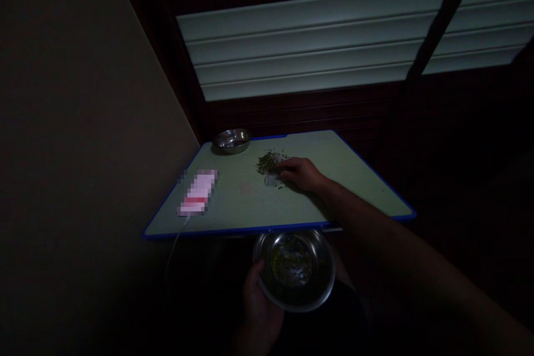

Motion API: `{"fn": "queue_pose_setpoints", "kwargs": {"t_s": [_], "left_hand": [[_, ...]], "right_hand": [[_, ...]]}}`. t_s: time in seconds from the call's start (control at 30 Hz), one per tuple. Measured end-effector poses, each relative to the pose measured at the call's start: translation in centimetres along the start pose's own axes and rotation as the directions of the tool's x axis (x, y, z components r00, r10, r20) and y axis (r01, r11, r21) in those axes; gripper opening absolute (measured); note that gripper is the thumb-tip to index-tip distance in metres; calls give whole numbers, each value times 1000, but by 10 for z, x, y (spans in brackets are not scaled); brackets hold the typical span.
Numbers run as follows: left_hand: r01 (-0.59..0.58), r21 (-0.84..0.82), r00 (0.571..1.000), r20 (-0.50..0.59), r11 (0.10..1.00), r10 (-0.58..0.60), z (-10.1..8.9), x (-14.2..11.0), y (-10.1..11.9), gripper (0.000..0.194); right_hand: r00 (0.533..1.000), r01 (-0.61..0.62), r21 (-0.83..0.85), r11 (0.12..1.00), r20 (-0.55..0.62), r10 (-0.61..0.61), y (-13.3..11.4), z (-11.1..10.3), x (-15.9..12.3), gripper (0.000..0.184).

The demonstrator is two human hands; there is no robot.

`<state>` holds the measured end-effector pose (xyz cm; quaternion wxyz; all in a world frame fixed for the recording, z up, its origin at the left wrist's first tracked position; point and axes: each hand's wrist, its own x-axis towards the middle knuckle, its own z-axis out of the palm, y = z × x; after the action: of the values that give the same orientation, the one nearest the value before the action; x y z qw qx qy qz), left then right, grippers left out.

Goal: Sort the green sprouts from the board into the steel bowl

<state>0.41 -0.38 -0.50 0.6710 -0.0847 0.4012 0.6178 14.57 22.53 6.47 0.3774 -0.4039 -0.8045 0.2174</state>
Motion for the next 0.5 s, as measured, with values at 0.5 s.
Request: {"fn": "queue_pose_setpoints", "kwargs": {"t_s": [0.5], "left_hand": [[-3,2,999,40,1000,3,-1,-2,1,23]], "right_hand": [[982,-95,199,975,177,59,-6,-10,-12,29]]}}
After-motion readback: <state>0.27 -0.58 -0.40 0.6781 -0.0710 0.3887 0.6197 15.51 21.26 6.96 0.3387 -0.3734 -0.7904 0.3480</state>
